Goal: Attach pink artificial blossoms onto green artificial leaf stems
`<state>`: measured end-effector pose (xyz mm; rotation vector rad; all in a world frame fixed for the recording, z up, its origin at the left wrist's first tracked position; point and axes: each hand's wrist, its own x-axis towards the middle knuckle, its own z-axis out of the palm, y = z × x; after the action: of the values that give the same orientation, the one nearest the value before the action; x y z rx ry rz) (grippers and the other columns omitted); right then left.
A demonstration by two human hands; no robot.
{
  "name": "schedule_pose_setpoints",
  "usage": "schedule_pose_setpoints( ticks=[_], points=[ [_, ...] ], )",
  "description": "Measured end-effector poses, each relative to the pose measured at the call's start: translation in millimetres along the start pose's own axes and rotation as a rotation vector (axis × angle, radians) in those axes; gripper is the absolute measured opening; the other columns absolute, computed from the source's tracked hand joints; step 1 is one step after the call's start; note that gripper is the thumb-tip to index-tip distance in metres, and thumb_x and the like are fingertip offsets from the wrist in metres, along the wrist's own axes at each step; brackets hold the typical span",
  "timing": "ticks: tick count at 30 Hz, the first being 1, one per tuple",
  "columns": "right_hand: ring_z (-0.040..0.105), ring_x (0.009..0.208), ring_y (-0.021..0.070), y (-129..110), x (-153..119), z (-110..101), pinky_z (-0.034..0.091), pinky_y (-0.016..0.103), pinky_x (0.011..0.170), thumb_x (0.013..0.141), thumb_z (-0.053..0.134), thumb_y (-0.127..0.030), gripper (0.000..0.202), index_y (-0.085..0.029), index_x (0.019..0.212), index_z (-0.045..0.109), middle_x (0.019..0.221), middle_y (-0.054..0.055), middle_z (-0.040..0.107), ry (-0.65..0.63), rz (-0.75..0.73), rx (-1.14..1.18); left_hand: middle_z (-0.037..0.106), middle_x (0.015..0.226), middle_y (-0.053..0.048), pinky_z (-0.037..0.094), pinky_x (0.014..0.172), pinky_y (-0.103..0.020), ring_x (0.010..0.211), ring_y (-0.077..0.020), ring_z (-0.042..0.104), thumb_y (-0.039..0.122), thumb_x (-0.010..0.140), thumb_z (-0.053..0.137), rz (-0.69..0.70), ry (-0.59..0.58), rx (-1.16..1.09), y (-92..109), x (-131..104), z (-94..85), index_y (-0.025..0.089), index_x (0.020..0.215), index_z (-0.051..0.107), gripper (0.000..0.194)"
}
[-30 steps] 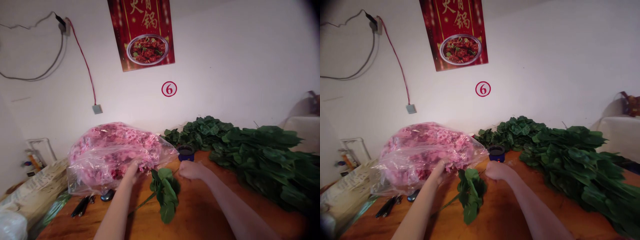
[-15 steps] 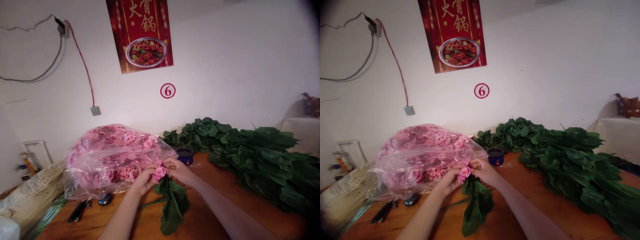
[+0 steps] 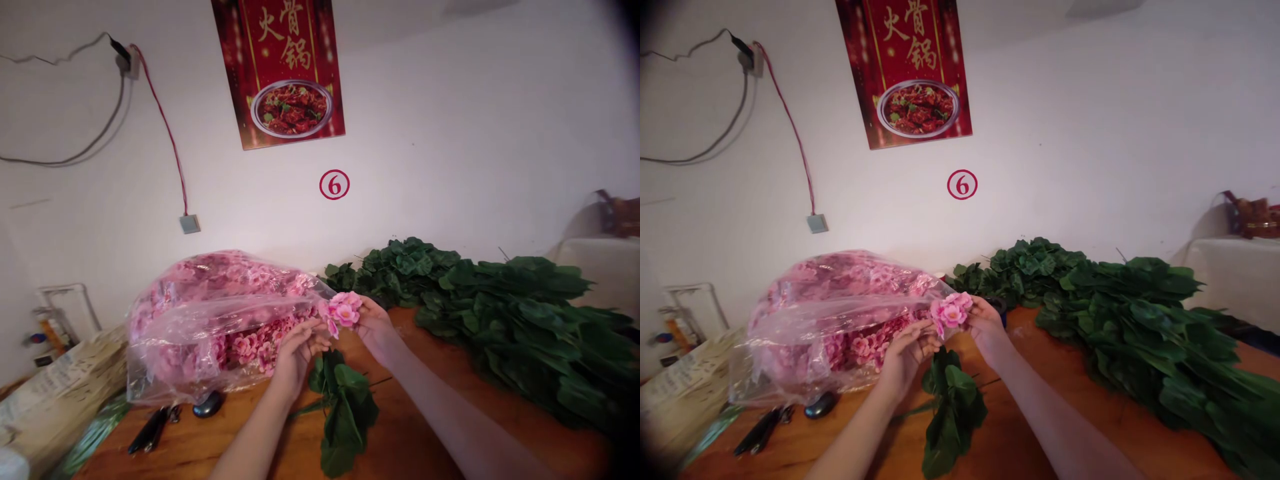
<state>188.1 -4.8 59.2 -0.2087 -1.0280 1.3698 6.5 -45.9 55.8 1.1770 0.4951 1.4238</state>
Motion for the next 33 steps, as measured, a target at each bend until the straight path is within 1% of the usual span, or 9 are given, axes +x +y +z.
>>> schedule_pose_setpoints(
  ticks=[3,7,9,12,17,22,27,31,33],
  points=[
    [0.054,0.065,0.0088,-2,-2,3,0.045,0.02,0.057,0.066,0.071,-0.013,0.034,-0.021,0.098,0.061,0.091,0.001,0.063,-0.044,0.0,0.111,0.067,0.088,-0.009,0.047,0.067,-0.028,0.066,-0.0157,0.062,0.024,0.074,0.063,0.004,-0.036,0.182,-1,-5,6.2,0.012,0.09,0.067,0.02],
    [0.058,0.074,0.0112,3,-9,7,0.047,0.022,0.063,0.068,0.07,-0.012,0.045,-0.023,0.109,0.057,0.103,0.003,0.062,-0.149,0.096,0.125,0.064,0.07,-0.004,0.043,0.061,-0.023,0.059,-0.0125,0.057,0.027,0.069,0.072,-0.064,-0.063,0.406,-5,-11,17.3,0.011,0.085,0.066,0.023],
    [0.059,0.08,0.0137,4,-13,9,0.048,0.025,0.067,0.066,0.072,-0.015,0.052,-0.024,0.114,0.054,0.107,0.004,0.061,-0.197,0.15,0.075,0.062,0.066,-0.002,0.042,0.06,-0.022,0.059,-0.012,0.055,0.027,0.065,0.075,-0.046,-0.06,0.465,-7,-13,21.3,0.012,0.082,0.066,0.024],
    [0.06,0.084,0.015,1,-18,11,0.048,0.027,0.074,0.061,0.077,-0.018,0.058,-0.024,0.114,0.054,0.106,0.004,0.061,-0.272,0.211,-0.059,0.065,0.072,-0.003,0.045,0.068,-0.026,0.07,-0.0167,0.057,0.023,0.06,0.077,-0.001,-0.067,0.494,-8,-13,23.1,0.015,0.081,0.067,0.025],
    [0.061,0.08,0.0163,-5,-19,14,0.048,0.028,0.071,0.058,0.077,-0.022,0.054,-0.02,0.108,0.057,0.094,0.004,0.064,-0.383,0.257,-0.319,0.067,0.079,-0.005,0.045,0.083,-0.032,0.091,-0.0251,0.057,0.013,0.058,0.073,0.022,-0.082,0.457,-4,-13,22.2,0.019,0.081,0.069,0.023],
    [0.061,0.087,0.0183,2,-15,12,0.047,0.03,0.078,0.056,0.071,-0.012,0.047,-0.019,0.101,0.059,0.096,0.004,0.065,-0.361,0.134,-0.467,0.068,0.092,-0.007,0.044,0.086,-0.032,0.09,-0.0239,0.057,0.012,0.064,0.068,0.1,-0.087,0.569,-2,-16,27.8,0.017,0.087,0.069,0.023],
    [0.061,0.084,0.0182,7,-15,9,0.047,0.03,0.075,0.064,0.06,-0.009,0.043,-0.02,0.106,0.058,0.094,0.004,0.066,-0.278,-0.036,-0.689,0.068,0.095,-0.007,0.045,0.082,-0.03,0.086,-0.0224,0.058,0.011,0.068,0.064,0.195,-0.082,0.67,-2,-13,30.1,0.016,0.093,0.07,0.025],
    [0.06,0.09,0.0196,3,-19,12,0.046,0.032,0.082,0.065,0.054,-0.006,0.05,-0.022,0.112,0.058,0.103,0.005,0.065,-0.246,-0.194,-0.909,0.068,0.097,-0.007,0.045,0.084,-0.031,0.087,-0.0225,0.06,0.011,0.068,0.064,0.2,-0.075,0.655,-3,-12,29.1,0.016,0.096,0.069,0.029],
    [0.059,0.092,0.0198,2,-21,14,0.046,0.032,0.084,0.065,0.052,-0.005,0.052,-0.022,0.114,0.058,0.105,0.005,0.064,-0.248,-0.221,-0.968,0.068,0.099,-0.007,0.045,0.085,-0.031,0.089,-0.0229,0.06,0.011,0.067,0.066,0.196,-0.058,0.604,-5,-11,28.9,0.016,0.098,0.068,0.032]
  ],
)
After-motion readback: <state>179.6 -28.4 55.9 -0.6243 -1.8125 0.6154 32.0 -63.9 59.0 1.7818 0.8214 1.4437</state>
